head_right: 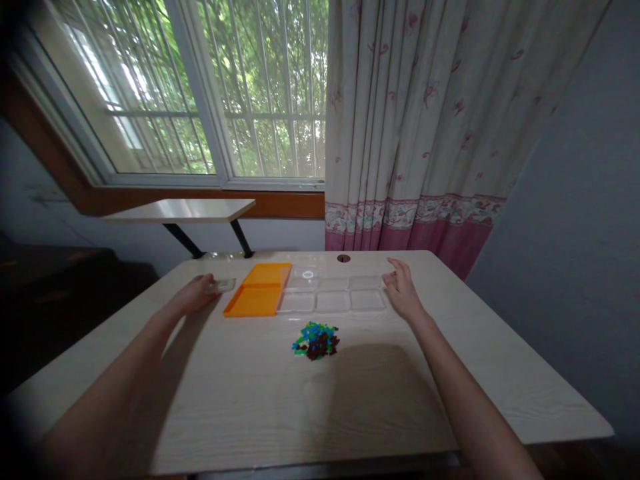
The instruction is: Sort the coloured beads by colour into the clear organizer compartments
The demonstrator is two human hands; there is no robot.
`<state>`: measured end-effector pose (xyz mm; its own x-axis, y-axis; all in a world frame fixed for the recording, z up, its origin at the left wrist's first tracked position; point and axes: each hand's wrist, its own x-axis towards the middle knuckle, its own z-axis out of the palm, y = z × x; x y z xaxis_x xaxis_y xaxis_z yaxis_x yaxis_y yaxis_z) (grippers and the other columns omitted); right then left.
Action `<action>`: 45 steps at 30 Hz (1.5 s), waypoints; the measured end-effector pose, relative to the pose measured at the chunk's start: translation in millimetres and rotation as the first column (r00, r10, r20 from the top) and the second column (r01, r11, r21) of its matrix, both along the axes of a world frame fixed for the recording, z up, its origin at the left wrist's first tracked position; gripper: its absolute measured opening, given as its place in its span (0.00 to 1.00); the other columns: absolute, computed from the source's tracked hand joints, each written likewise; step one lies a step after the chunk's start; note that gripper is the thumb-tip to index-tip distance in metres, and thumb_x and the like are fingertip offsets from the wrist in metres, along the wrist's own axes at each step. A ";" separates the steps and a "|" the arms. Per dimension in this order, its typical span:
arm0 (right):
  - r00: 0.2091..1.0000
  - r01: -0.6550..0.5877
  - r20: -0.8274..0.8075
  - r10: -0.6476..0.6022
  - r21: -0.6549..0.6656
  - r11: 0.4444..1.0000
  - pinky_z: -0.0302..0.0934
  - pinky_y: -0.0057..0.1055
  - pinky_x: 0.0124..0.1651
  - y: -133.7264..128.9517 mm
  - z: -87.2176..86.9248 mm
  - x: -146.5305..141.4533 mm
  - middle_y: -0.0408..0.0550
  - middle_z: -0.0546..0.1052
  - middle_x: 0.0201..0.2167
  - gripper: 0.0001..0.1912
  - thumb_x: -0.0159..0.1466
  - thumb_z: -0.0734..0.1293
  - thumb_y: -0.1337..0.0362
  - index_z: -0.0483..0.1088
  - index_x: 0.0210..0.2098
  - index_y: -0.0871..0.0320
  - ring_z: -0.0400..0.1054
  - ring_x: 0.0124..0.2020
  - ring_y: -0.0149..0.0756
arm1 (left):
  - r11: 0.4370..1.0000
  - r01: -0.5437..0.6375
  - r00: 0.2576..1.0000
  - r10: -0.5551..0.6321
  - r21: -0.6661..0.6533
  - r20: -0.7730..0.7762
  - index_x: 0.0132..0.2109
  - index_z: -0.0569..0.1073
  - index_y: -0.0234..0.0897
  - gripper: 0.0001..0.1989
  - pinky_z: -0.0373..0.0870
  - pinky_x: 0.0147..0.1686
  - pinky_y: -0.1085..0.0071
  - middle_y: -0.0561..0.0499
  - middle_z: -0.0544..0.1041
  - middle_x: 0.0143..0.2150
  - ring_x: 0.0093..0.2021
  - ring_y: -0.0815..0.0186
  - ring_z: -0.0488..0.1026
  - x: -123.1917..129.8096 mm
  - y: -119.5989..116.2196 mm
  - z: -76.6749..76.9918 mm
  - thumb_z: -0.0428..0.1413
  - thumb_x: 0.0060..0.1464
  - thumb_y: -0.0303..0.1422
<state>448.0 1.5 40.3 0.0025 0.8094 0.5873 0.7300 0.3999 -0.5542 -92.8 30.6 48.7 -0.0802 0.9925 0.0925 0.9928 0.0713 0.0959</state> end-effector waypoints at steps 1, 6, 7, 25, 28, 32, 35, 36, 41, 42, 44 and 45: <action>1.000 -0.008 0.001 0.008 0.037 0.999 0.58 0.39 0.47 -2.5 3.1 -4.3 0.56 0.56 0.53 0.26 0.62 0.52 0.53 0.51 0.57 0.56 0.60 0.43 0.39 | 1.000 0.016 1.000 -0.016 0.018 0.011 0.44 0.65 0.32 0.19 0.63 0.41 0.70 0.40 0.68 0.46 0.41 0.58 0.70 -3.4 -3.2 -0.8 0.53 0.43 0.36; 0.999 -0.050 -0.007 0.051 0.136 0.989 0.58 0.40 0.46 -13.7 10.4 -26.9 0.54 0.59 0.50 0.20 0.62 0.54 0.57 0.58 0.51 0.55 0.61 0.39 0.37 | 0.985 -0.118 0.986 0.101 0.124 0.133 0.40 0.67 0.31 0.22 0.63 0.34 0.70 0.47 0.70 0.35 0.35 0.59 0.67 -10.1 -21.2 1.3 0.56 0.40 0.42; 0.997 -0.075 -0.004 0.077 0.149 0.986 0.59 0.40 0.45 -15.8 9.9 -33.0 0.54 0.60 0.49 0.18 0.62 0.55 0.57 0.60 0.50 0.55 0.62 0.38 0.37 | 0.970 -0.172 0.973 0.140 0.174 0.183 0.40 0.67 0.31 0.23 0.62 0.34 0.69 0.48 0.70 0.34 0.35 0.60 0.66 -6.8 -23.1 4.5 0.56 0.40 0.44; 0.869 -0.491 -0.022 0.495 0.089 0.866 0.56 0.41 0.54 -55.9 -5.2 -114.2 0.50 0.66 0.52 0.23 0.58 0.63 0.60 0.59 0.53 0.52 0.59 0.53 0.40 | 0.804 0.409 0.093 -0.508 0.432 0.856 0.47 0.66 0.37 0.26 0.65 0.41 0.71 0.45 0.68 0.48 0.46 0.63 0.66 238.8 -71.7 7.3 0.61 0.38 0.30; 0.884 -0.464 -0.010 0.468 0.121 0.878 0.57 0.40 0.53 -57.2 -4.3 -114.9 0.50 0.68 0.49 0.19 0.57 0.64 0.60 0.64 0.48 0.52 0.62 0.51 0.39 | 0.857 0.339 -0.073 -0.388 0.389 0.919 0.49 0.64 0.36 0.32 0.66 0.40 0.70 0.45 0.70 0.44 0.44 0.62 0.68 241.8 -70.9 -7.2 0.63 0.33 0.33; 0.881 -0.472 0.048 0.471 0.144 0.870 0.61 0.39 0.50 -61.8 -1.2 -117.0 0.50 0.71 0.46 0.19 0.56 0.65 0.59 0.65 0.47 0.53 0.65 0.47 0.39 | 0.892 0.316 -0.082 -0.312 0.322 0.946 0.42 0.67 0.34 0.27 0.67 0.37 0.69 0.47 0.73 0.36 0.36 0.65 0.71 239.0 -75.6 -17.9 0.64 0.32 0.36; 0.878 -0.475 0.140 0.459 0.121 0.872 0.64 0.36 0.45 -65.3 -1.9 -118.2 0.50 0.74 0.42 0.21 0.55 0.64 0.58 0.65 0.47 0.54 0.69 0.42 0.39 | 0.896 0.304 0.057 -0.357 0.325 0.932 0.37 0.65 0.34 0.22 0.67 0.34 0.72 0.51 0.72 0.33 0.33 0.68 0.70 237.9 -82.7 -19.0 0.64 0.32 0.34; 0.880 -0.463 0.180 0.440 0.111 0.879 0.65 0.35 0.43 -66.2 -2.8 -118.4 0.50 0.74 0.41 0.21 0.55 0.64 0.57 0.64 0.48 0.54 0.70 0.39 0.39 | 0.893 0.309 0.108 -0.374 0.326 0.921 0.36 0.65 0.35 0.21 0.66 0.32 0.74 0.52 0.71 0.32 0.32 0.69 0.70 238.1 -85.2 -17.9 0.63 0.33 0.33; 0.845 -0.438 0.381 0.375 0.092 0.894 0.65 0.31 0.27 -68.3 -7.4 -118.9 0.53 0.76 0.29 0.19 0.59 0.58 0.56 0.63 0.47 0.59 0.70 0.25 0.37 | 0.896 0.320 0.225 -0.386 0.306 0.895 0.34 0.61 0.36 0.19 0.63 0.25 0.78 0.55 0.67 0.28 0.29 0.71 0.67 242.6 -94.8 -8.6 0.61 0.33 0.29; 0.836 -0.444 0.402 0.373 0.097 0.891 0.64 0.30 0.26 -68.4 -8.2 -119.8 0.52 0.75 0.27 0.19 0.59 0.57 0.57 0.63 0.46 0.60 0.70 0.24 0.37 | 0.898 0.316 0.224 -0.386 0.308 0.895 0.34 0.61 0.36 0.19 0.63 0.25 0.78 0.55 0.67 0.28 0.29 0.72 0.67 243.4 -95.5 -7.2 0.61 0.33 0.29; 0.825 -0.454 0.425 0.372 0.108 0.884 0.63 0.29 0.24 -68.6 -10.0 -122.3 0.51 0.74 0.24 0.18 0.60 0.56 0.58 0.63 0.45 0.61 0.69 0.22 0.36 | 0.898 0.313 0.214 -0.385 0.310 0.898 0.34 0.60 0.36 0.19 0.63 0.25 0.78 0.55 0.67 0.28 0.29 0.72 0.67 244.4 -96.0 -5.4 0.60 0.33 0.28; 0.821 -0.456 0.434 0.370 0.111 0.883 0.63 0.29 0.24 -68.5 -11.1 -123.8 0.51 0.74 0.24 0.17 0.61 0.55 0.58 0.63 0.45 0.61 0.69 0.22 0.36 | 0.898 0.314 0.211 -0.382 0.307 0.900 0.34 0.60 0.36 0.19 0.63 0.25 0.78 0.55 0.67 0.28 0.29 0.71 0.67 244.6 -96.0 -4.9 0.60 0.32 0.28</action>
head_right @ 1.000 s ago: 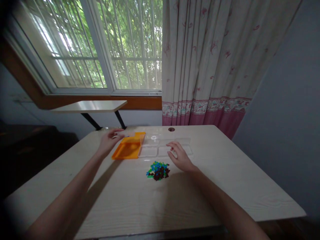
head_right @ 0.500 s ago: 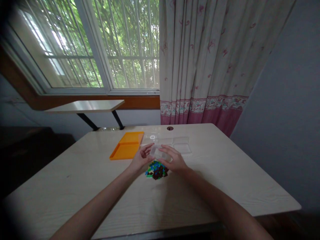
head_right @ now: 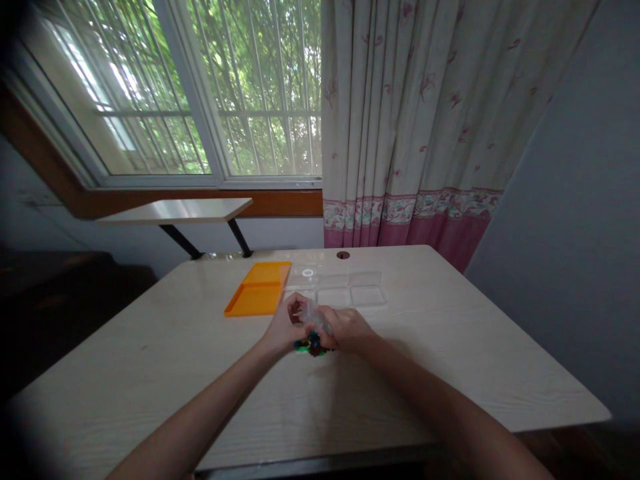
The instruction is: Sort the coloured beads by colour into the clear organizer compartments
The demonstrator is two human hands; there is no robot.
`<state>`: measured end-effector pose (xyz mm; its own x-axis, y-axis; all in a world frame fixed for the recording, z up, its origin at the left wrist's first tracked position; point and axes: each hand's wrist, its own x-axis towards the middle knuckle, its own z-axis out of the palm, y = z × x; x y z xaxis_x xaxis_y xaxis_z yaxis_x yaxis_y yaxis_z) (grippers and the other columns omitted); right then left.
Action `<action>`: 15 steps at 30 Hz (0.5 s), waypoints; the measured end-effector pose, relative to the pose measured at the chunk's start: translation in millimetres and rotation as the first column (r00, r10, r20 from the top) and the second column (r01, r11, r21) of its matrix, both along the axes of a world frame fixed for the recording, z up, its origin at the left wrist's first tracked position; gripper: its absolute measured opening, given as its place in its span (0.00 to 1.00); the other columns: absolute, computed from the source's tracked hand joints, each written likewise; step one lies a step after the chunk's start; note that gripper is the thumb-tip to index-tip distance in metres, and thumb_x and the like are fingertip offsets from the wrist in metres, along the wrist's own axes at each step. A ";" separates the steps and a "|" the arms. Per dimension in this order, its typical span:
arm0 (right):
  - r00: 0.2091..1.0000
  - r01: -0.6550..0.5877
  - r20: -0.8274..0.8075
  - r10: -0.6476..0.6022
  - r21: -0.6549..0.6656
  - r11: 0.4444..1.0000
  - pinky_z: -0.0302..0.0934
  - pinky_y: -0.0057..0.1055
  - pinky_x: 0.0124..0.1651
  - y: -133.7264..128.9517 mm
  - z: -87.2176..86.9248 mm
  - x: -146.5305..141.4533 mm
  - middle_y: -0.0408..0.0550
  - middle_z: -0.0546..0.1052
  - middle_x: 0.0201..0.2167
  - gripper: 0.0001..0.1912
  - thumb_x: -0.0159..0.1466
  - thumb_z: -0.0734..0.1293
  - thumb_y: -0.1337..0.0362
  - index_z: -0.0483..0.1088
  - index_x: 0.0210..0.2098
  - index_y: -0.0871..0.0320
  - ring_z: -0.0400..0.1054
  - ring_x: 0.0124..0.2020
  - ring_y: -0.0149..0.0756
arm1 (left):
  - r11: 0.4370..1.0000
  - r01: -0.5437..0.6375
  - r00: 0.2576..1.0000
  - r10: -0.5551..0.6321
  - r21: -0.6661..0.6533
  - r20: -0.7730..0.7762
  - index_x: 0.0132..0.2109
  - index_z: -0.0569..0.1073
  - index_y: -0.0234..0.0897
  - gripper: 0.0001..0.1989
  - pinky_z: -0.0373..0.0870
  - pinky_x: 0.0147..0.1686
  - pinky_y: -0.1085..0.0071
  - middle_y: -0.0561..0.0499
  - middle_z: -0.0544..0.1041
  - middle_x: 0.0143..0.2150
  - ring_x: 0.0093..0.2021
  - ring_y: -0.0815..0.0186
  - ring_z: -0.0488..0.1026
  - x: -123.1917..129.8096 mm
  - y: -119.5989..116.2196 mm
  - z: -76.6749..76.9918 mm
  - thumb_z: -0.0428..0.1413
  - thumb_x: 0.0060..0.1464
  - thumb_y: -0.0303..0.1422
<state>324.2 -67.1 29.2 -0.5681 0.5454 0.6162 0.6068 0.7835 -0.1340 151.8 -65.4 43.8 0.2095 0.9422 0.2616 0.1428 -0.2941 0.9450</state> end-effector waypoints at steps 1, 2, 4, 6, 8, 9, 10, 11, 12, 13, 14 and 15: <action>1.000 -0.005 0.012 0.005 0.005 1.000 0.63 0.29 0.24 0.1 -1.1 -1.2 0.51 0.74 0.24 0.17 0.61 0.55 0.59 0.63 0.45 0.61 0.69 0.23 0.37 | 1.000 0.000 1.000 0.000 -0.005 0.000 0.33 0.60 0.36 0.19 0.63 0.25 0.78 0.55 0.67 0.28 0.29 0.71 0.67 -0.1 -0.1 0.4 0.60 0.32 0.28; 1.000 -0.007 0.023 0.007 0.004 1.000 0.63 0.30 0.24 0.3 -2.1 -1.7 0.52 0.74 0.25 0.17 0.61 0.54 0.59 0.63 0.45 0.61 0.69 0.23 0.37 | 1.000 -0.002 1.000 0.002 -0.013 -0.003 0.33 0.60 0.36 0.19 0.63 0.26 0.77 0.55 0.67 0.28 0.30 0.71 0.67 -0.3 -0.3 0.8 0.60 0.32 0.28; 1.000 0.022 0.010 -0.022 -0.027 0.999 0.63 0.30 0.24 1.4 -2.7 0.0 0.52 0.74 0.25 0.17 0.61 0.53 0.60 0.63 0.45 0.62 0.69 0.23 0.37 | 1.000 -0.001 1.000 0.001 -0.026 -0.004 0.33 0.60 0.36 0.19 0.64 0.26 0.77 0.54 0.68 0.29 0.31 0.69 0.68 -1.4 -1.5 1.7 0.60 0.32 0.28; 0.995 0.067 -0.067 -0.075 -0.105 0.992 0.64 0.31 0.25 3.5 -0.9 5.8 0.51 0.74 0.24 0.16 0.62 0.51 0.61 0.62 0.45 0.61 0.69 0.22 0.37 | 0.999 0.029 1.000 -0.029 -0.023 0.008 0.35 0.62 0.36 0.20 0.64 0.27 0.77 0.53 0.69 0.32 0.33 0.68 0.69 -2.8 -2.9 2.1 0.61 0.31 0.28; 0.974 0.051 -0.208 -0.095 -0.210 0.976 0.65 0.33 0.30 6.7 2.2 13.6 0.50 0.75 0.25 0.16 0.64 0.50 0.61 0.61 0.45 0.60 0.71 0.25 0.37 | 0.995 0.101 0.993 -0.101 -0.013 0.055 0.38 0.63 0.36 0.23 0.64 0.29 0.77 0.51 0.70 0.35 0.36 0.66 0.69 -4.3 -2.9 1.2 0.62 0.31 0.28; 0.950 0.005 -0.299 -0.087 -0.267 0.964 0.66 0.33 0.32 8.7 3.6 17.1 0.49 0.75 0.26 0.16 0.64 0.50 0.61 0.61 0.45 0.59 0.71 0.27 0.37 | 0.989 0.146 0.985 -0.144 -0.013 0.092 0.40 0.64 0.35 0.24 0.65 0.29 0.76 0.50 0.71 0.36 0.38 0.65 0.69 -5.0 -1.9 0.0 0.62 0.31 0.28; 0.915 -0.061 -0.395 -0.078 -0.326 0.943 0.66 0.33 0.33 11.0 4.5 19.5 0.49 0.75 0.27 0.16 0.64 0.50 0.59 0.61 0.45 0.58 0.71 0.29 0.37 | 0.981 0.193 0.972 -0.188 -0.021 0.138 0.41 0.65 0.35 0.25 0.65 0.30 0.76 0.49 0.71 0.37 0.39 0.64 0.69 -5.7 -0.3 -1.6 0.63 0.31 0.29; 0.865 -0.135 -0.495 -0.081 -0.386 0.913 0.66 0.33 0.33 13.7 4.8 20.7 0.48 0.75 0.26 0.16 0.65 0.51 0.58 0.62 0.45 0.57 0.71 0.28 0.36 | 0.970 0.239 0.955 -0.228 -0.039 0.192 0.42 0.65 0.34 0.27 0.66 0.31 0.75 0.48 0.72 0.37 0.40 0.64 0.70 -6.3 1.9 -3.5 0.64 0.31 0.30; 0.804 -0.214 -0.586 -0.102 -0.445 0.869 0.66 0.32 0.31 16.6 4.5 20.7 0.47 0.75 0.24 0.17 0.64 0.51 0.56 0.63 0.44 0.57 0.71 0.26 0.35 | 0.957 0.284 0.932 -0.260 -0.063 0.254 0.43 0.66 0.34 0.28 0.67 0.33 0.74 0.48 0.72 0.37 0.40 0.63 0.70 -7.0 4.4 -5.6 0.65 0.30 0.30; 0.738 -0.292 -0.660 -0.142 -0.502 0.814 0.65 0.31 0.28 19.7 3.8 19.4 0.46 0.74 0.22 0.18 0.64 0.52 0.54 0.65 0.42 0.57 0.70 0.22 0.34 | 0.941 0.324 0.905 -0.281 -0.091 0.321 0.43 0.66 0.34 0.29 0.67 0.34 0.73 0.47 0.73 0.37 0.40 0.63 0.71 -7.7 6.9 -7.7 0.66 0.30 0.31; 0.672 -0.364 -0.714 -0.197 -0.549 0.752 0.64 0.30 0.24 22.8 2.9 17.2 0.45 0.73 0.20 0.19 0.62 0.53 0.52 0.66 0.40 0.58 0.68 0.20 0.33 | 0.924 0.363 0.873 -0.294 -0.117 0.389 0.44 0.66 0.34 0.30 0.67 0.35 0.72 0.47 0.73 0.38 0.39 0.63 0.71 -8.3 9.0 -9.5 0.66 0.29 0.31; 0.609 -0.432 -0.750 -0.257 -0.586 0.686 0.62 0.29 0.22 25.6 1.9 14.5 0.44 0.72 0.18 0.19 0.61 0.55 0.51 0.67 0.38 0.59 0.67 0.18 0.33 | 0.906 0.401 0.839 -0.303 -0.136 0.453 0.44 0.66 0.35 0.31 0.68 0.36 0.71 0.47 0.74 0.38 0.39 0.63 0.72 -8.8 10.5 -10.8 0.67 0.29 0.31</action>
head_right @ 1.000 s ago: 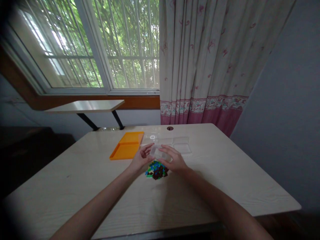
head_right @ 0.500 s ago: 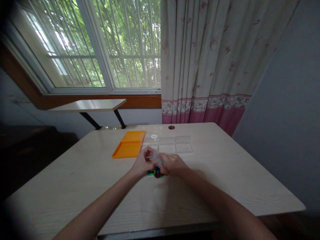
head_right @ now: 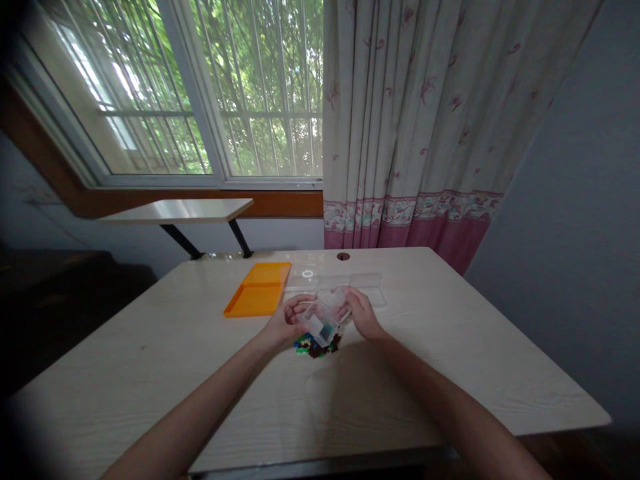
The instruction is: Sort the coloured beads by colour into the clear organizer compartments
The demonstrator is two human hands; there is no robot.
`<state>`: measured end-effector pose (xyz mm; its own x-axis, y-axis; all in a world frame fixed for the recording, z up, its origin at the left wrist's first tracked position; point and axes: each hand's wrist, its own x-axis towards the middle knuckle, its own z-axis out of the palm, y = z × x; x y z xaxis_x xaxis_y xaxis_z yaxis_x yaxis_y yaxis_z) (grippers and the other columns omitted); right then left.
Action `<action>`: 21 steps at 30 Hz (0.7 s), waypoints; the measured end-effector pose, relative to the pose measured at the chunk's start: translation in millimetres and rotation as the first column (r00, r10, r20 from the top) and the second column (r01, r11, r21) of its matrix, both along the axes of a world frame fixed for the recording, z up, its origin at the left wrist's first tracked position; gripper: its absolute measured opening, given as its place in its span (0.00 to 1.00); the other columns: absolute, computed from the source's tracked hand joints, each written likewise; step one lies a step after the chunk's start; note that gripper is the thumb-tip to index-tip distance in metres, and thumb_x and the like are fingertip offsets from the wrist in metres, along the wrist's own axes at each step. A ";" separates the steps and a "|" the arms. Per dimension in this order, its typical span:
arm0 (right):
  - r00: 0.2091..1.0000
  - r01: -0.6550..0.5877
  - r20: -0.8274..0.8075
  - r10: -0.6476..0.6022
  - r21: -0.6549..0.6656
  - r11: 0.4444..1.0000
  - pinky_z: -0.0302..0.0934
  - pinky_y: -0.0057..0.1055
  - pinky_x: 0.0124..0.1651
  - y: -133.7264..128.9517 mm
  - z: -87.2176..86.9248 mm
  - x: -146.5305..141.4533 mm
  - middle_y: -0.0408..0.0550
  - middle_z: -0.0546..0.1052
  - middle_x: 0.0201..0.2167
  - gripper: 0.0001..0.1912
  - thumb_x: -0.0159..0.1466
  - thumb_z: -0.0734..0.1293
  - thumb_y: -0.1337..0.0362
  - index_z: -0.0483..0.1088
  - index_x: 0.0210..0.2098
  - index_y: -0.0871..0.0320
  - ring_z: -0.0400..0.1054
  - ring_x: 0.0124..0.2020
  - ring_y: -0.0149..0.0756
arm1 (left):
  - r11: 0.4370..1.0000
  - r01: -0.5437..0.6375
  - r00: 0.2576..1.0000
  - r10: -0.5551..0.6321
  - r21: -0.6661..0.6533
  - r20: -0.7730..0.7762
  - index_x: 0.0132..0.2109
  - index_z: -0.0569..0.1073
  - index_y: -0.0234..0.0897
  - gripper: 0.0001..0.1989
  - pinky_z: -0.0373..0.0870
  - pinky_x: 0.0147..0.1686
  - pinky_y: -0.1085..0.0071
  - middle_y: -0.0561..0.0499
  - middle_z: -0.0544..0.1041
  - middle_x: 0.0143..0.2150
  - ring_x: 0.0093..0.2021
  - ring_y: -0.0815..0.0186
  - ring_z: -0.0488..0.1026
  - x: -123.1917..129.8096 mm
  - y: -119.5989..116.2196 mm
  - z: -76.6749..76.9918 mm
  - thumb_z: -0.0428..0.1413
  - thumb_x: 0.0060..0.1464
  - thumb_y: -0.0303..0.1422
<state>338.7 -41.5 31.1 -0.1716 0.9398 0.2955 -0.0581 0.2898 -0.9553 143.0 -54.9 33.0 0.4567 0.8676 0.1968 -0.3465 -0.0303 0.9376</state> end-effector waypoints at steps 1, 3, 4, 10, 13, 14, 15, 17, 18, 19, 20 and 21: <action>0.996 -0.025 -0.082 0.017 -0.096 0.995 0.61 0.28 0.21 2.3 -0.7 -2.8 0.43 0.72 0.18 0.19 0.59 0.57 0.51 0.68 0.37 0.60 0.65 0.17 0.32 | 0.999 0.030 0.998 -0.028 -0.036 0.052 0.44 0.66 0.35 0.31 0.68 0.36 0.70 0.47 0.74 0.39 0.39 0.63 0.72 -0.4 0.9 -0.8 0.67 0.29 0.30; 0.978 -0.077 -0.209 0.026 -0.241 0.967 0.60 0.26 0.21 4.7 -1.1 -7.5 0.43 0.71 0.17 0.18 0.55 0.61 0.52 0.70 0.33 0.61 0.64 0.17 0.30 | 0.994 0.080 0.991 -0.071 -0.073 0.116 0.43 0.66 0.35 0.29 0.68 0.37 0.70 0.47 0.74 0.39 0.39 0.63 0.73 -0.7 0.8 -0.6 0.67 0.29 0.28; 0.967 -0.095 -0.252 0.022 -0.283 0.954 0.60 0.26 0.22 4.9 -0.7 -8.9 0.43 0.71 0.17 0.17 0.54 0.63 0.52 0.70 0.32 0.61 0.64 0.17 0.29 | 0.992 0.094 0.988 -0.084 -0.078 0.129 0.42 0.66 0.34 0.28 0.68 0.38 0.70 0.47 0.75 0.39 0.39 0.63 0.73 -0.7 0.3 0.0 0.67 0.29 0.27; 0.953 -0.130 -0.302 0.040 -0.286 0.949 0.61 0.27 0.27 3.0 1.6 -5.1 0.46 0.73 0.26 0.24 0.50 0.67 0.47 0.67 0.38 0.58 0.66 0.25 0.31 | 0.997 -0.040 0.987 0.050 -0.066 0.154 0.42 0.65 0.36 0.26 0.67 0.40 0.68 0.47 0.74 0.42 0.41 0.63 0.72 -1.9 2.3 2.5 0.65 0.33 0.25; 0.969 -0.203 -0.180 0.170 -0.186 0.961 0.62 0.29 0.34 3.9 -1.5 -3.8 0.49 0.72 0.36 0.31 0.42 0.72 0.50 0.65 0.43 0.56 0.67 0.34 0.34 | 0.987 -0.138 0.971 0.152 -0.085 0.184 0.42 0.62 0.38 0.27 0.67 0.42 0.67 0.47 0.73 0.44 0.43 0.63 0.71 -3.0 5.6 1.9 0.65 0.33 0.25; 0.972 -0.218 -0.125 0.200 -0.157 0.963 0.62 0.30 0.35 3.9 -3.1 -4.2 0.49 0.72 0.37 0.33 0.40 0.74 0.52 0.65 0.43 0.56 0.66 0.36 0.35 | 0.985 -0.149 0.969 0.163 -0.089 0.185 0.41 0.61 0.38 0.27 0.67 0.42 0.67 0.47 0.73 0.44 0.43 0.63 0.71 -3.1 6.0 2.0 0.65 0.33 0.25; 0.973 -0.226 -0.073 0.218 -0.136 0.965 0.62 0.30 0.36 3.6 -4.7 -5.0 0.48 0.71 0.38 0.33 0.39 0.75 0.54 0.65 0.43 0.56 0.66 0.37 0.35 | 0.984 -0.151 0.970 0.165 -0.090 0.179 0.41 0.61 0.38 0.27 0.67 0.42 0.67 0.47 0.73 0.44 0.43 0.63 0.71 -2.9 6.0 2.4 0.65 0.32 0.25; 0.974 -0.219 0.026 0.223 -0.113 0.969 0.61 0.31 0.37 2.4 -6.6 -6.5 0.49 0.71 0.39 0.33 0.39 0.75 0.54 0.65 0.43 0.57 0.66 0.36 0.36 | 0.986 -0.141 0.976 0.153 -0.090 0.152 0.40 0.60 0.38 0.28 0.68 0.40 0.67 0.47 0.73 0.44 0.41 0.63 0.72 -2.0 5.1 3.4 0.65 0.32 0.24; 0.974 -0.203 0.080 0.211 -0.104 0.974 0.61 0.32 0.37 1.8 -6.6 -6.5 0.49 0.71 0.39 0.33 0.40 0.74 0.54 0.65 0.43 0.58 0.66 0.36 0.36 | 0.987 -0.135 0.980 0.147 -0.090 0.138 0.40 0.60 0.38 0.28 0.68 0.40 0.67 0.47 0.72 0.44 0.40 0.64 0.72 -1.4 4.5 3.7 0.65 0.31 0.24; 0.972 -0.178 0.141 0.189 -0.086 0.980 0.61 0.32 0.37 1.6 -5.8 -5.4 0.50 0.71 0.40 0.33 0.41 0.73 0.53 0.65 0.44 0.58 0.65 0.35 0.36 | 0.987 -0.131 0.982 0.142 -0.089 0.123 0.40 0.59 0.38 0.28 0.68 0.39 0.67 0.47 0.72 0.45 0.40 0.64 0.72 -0.9 4.0 3.6 0.65 0.31 0.24; 0.965 -0.148 0.211 0.157 -0.055 0.987 0.61 0.32 0.37 2.0 -3.9 -3.0 0.50 0.70 0.41 0.33 0.42 0.73 0.53 0.66 0.45 0.58 0.65 0.35 0.35 | 0.988 -0.129 0.985 0.138 -0.084 0.107 0.39 0.59 0.38 0.28 0.68 0.39 0.66 0.46 0.72 0.45 0.39 0.64 0.72 -0.6 4.0 3.0 0.65 0.31 0.24; 0.951 -0.122 0.285 0.122 -0.018 0.992 0.60 0.32 0.37 3.2 -1.1 1.1 0.50 0.70 0.41 0.33 0.42 0.73 0.53 0.66 0.45 0.58 0.65 0.35 0.35 | 0.989 -0.129 0.986 0.136 -0.072 0.094 0.40 0.60 0.38 0.28 0.68 0.39 0.66 0.46 0.71 0.45 0.40 0.63 0.72 -0.4 4.3 1.8 0.65 0.31 0.24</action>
